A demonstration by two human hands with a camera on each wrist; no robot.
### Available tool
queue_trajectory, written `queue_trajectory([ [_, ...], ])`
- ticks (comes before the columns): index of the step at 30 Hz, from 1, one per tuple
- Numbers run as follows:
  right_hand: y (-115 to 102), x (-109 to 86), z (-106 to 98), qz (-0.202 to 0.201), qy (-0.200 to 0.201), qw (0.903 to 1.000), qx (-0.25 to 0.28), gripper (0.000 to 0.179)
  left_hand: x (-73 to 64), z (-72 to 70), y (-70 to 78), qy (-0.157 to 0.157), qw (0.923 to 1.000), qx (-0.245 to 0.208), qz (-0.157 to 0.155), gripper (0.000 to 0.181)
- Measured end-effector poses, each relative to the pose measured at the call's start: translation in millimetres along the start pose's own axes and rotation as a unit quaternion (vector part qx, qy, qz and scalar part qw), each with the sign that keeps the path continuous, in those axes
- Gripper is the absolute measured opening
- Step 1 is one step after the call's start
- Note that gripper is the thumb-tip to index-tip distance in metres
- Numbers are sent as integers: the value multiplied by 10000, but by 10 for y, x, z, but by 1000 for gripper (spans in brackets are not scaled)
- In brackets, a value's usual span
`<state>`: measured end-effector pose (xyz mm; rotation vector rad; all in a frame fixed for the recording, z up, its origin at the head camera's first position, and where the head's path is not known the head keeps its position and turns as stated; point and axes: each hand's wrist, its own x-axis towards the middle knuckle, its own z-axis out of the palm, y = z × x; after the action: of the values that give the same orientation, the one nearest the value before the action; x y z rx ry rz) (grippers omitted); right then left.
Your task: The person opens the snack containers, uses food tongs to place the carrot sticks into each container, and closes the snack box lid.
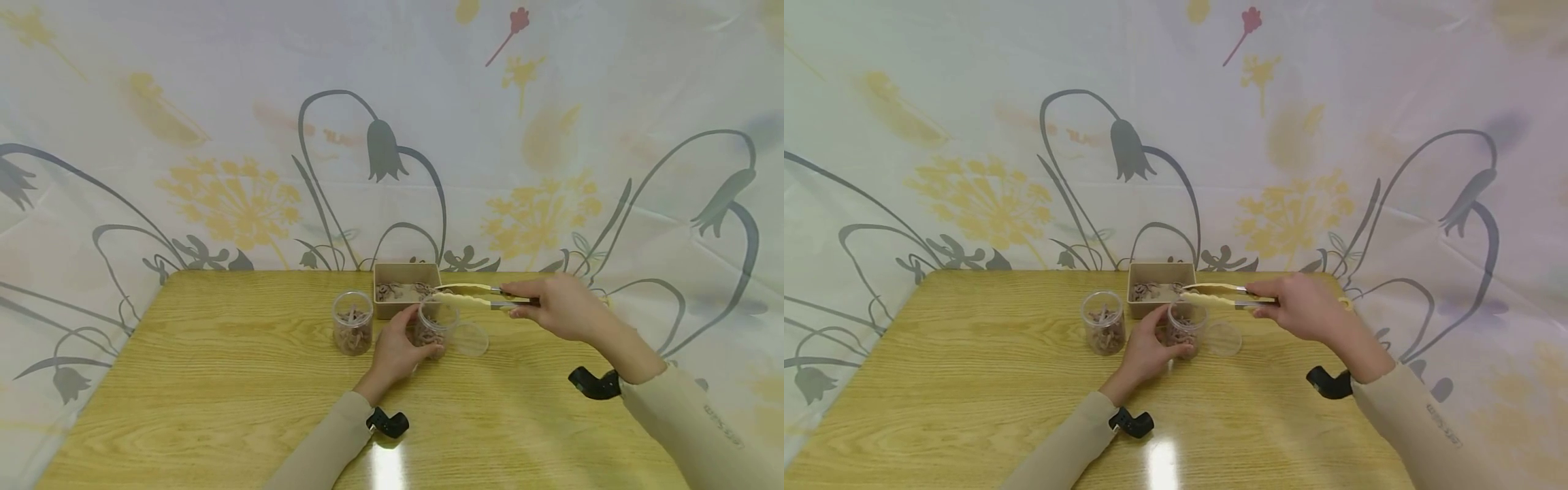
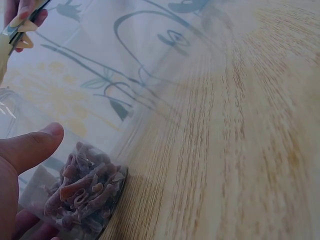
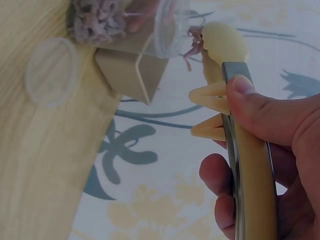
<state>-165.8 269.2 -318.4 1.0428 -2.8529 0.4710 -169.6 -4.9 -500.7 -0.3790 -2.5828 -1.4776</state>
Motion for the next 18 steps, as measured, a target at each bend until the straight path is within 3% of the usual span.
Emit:
queue_trajectory([
  [4, 6, -74, 121, -110, 149, 9998, -29, 41, -7, 7, 4, -25, 10000, 35, -43, 85],
  [8, 6, -109, 208, -84, 50, 9999, 84, 41, -14, 2, 12, -46, 10000, 28, -73, 85],
  [18, 17, -128, 275, 294, -211, 9991, 221, 45, -4, 4, -7, -28, 10000, -40, -32, 86],
])
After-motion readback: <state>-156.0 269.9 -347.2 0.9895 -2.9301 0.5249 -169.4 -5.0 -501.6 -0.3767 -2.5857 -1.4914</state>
